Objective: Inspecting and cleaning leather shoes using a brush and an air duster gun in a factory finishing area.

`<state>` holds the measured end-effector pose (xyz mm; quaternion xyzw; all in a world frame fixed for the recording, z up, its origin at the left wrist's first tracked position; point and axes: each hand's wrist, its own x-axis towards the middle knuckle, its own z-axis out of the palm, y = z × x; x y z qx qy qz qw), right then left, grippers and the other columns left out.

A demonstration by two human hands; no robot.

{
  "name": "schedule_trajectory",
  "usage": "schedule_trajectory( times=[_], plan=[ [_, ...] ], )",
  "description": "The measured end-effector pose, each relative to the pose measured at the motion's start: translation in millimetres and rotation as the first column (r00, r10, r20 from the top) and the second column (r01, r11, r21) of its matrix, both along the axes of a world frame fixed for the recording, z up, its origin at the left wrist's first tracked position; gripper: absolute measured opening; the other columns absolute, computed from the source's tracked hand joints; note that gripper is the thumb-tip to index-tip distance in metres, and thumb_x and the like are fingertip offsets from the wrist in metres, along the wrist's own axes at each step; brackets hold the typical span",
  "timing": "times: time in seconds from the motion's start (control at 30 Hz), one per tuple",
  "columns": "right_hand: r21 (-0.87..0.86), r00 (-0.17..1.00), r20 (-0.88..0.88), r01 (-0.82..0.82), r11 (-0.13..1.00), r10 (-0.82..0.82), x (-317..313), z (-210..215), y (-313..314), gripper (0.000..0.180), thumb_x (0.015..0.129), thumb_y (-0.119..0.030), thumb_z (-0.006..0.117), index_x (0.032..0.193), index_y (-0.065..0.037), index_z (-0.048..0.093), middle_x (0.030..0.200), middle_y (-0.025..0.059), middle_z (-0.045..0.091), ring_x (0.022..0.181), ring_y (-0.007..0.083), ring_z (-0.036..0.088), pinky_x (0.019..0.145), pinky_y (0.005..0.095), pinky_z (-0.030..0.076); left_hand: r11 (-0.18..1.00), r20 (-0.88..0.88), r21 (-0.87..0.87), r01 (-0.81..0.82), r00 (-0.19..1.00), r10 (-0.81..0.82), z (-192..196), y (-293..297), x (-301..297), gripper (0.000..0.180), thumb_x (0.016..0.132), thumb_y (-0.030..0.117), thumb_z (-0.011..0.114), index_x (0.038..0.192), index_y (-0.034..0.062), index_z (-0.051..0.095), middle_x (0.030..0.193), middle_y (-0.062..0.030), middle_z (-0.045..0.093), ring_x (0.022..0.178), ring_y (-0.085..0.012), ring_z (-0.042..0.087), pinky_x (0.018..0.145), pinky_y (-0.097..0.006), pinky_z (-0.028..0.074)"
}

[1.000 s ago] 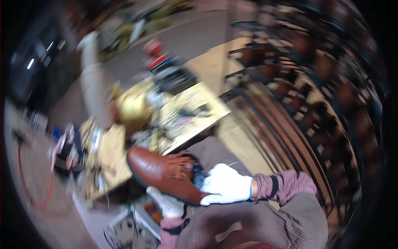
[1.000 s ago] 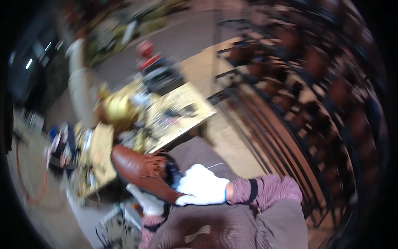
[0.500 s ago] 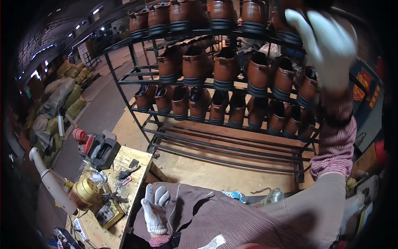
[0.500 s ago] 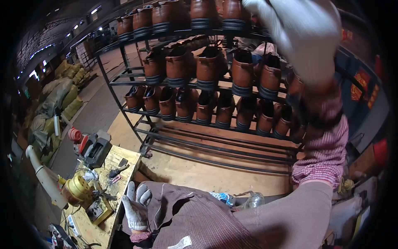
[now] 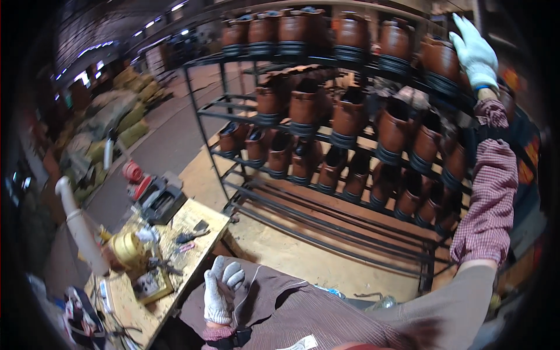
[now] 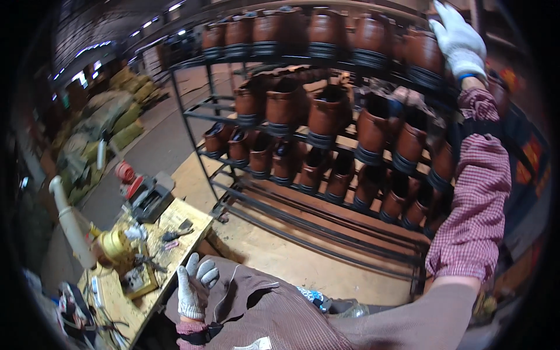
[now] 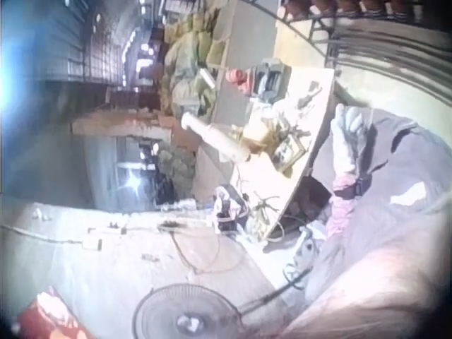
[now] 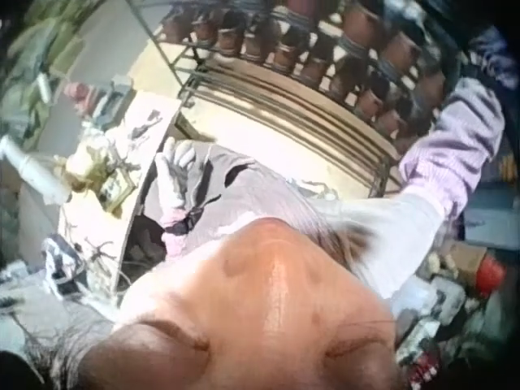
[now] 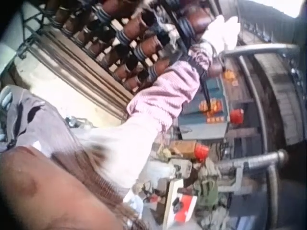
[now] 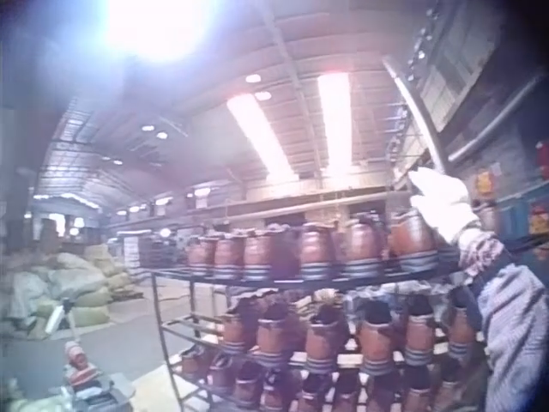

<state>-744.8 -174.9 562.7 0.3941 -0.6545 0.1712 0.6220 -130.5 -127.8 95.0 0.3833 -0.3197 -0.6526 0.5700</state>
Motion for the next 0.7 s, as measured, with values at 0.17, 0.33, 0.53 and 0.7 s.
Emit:
schedule_trajectory(
  times=[0.17, 0.33, 0.53, 0.7],
  plan=[
    [0.325, 0.918, 0.364, 0.031, 0.945, -0.156, 11.5, 2.5, -36.9, 0.058, 0.101, -0.054, 0.053, 0.133, -0.006, 0.061, 0.136, 0.0275, 0.061, 0.129, 0.0431, 0.056, 0.107, 0.0469, 0.045, 0.999, -0.137, -0.009, -0.041, 0.99, 0.039, -17.3, 11.6, 12.0, 0.084, 0.103, 0.069, 0.042, 0.162, 0.0094, 0.032, 0.144, -0.0219, 0.057, 0.118, -0.0307, 0.065, 0.105, -0.045, 0.05],
    [0.02, 0.992, -0.119, -0.051, 0.998, 0.053, 126.1, -116.9, -23.2, 0.033, 0.103, -0.042, 0.059, 0.094, -0.012, 0.066, 0.089, 0.0125, 0.065, 0.077, 0.0343, 0.067, 0.064, 0.0431, 0.052, 0.994, -0.271, 0.065, -0.092, 0.957, 0.106, -14.8, 11.5, 9.5, 0.069, 0.106, 0.06, 0.046, 0.155, 0.012, 0.044, 0.134, -0.0181, 0.065, 0.11, -0.0287, 0.07, 0.092, -0.038, 0.058],
    [0.251, 0.771, -0.247, -0.534, 0.808, 0.586, 318.3, -272.1, 23.3, 0.036, 0.09, -0.036, 0.082, 0.104, -0.004, 0.074, 0.095, 0.0093, 0.07, 0.082, 0.0295, 0.069, 0.071, 0.0412, 0.055, 0.998, -0.231, 0.034, -0.062, 0.971, 0.068, -12.0, 22.5, 14.1, 0.076, 0.107, 0.062, 0.04, 0.161, 0.0095, 0.033, 0.145, -0.0211, 0.057, 0.124, -0.0306, 0.063, 0.105, -0.042, 0.05],
    [0.539, -0.056, 0.532, -0.747, -0.389, 0.845, 415.3, -272.9, 24.0, 0.052, 0.086, -0.049, 0.078, 0.104, 0.0, 0.073, 0.074, 0.0055, 0.067, 0.05, 0.0229, 0.056, 0.053, 0.0389, 0.041, 0.974, -0.539, 0.095, -0.204, 0.812, 0.223, -9.6, 34.5, 22.9, 0.102, 0.093, 0.084, 0.036, 0.162, 0.0099, 0.032, 0.152, -0.0181, 0.052, 0.132, -0.0335, 0.057, 0.114, -0.049, 0.043]
  ],
)
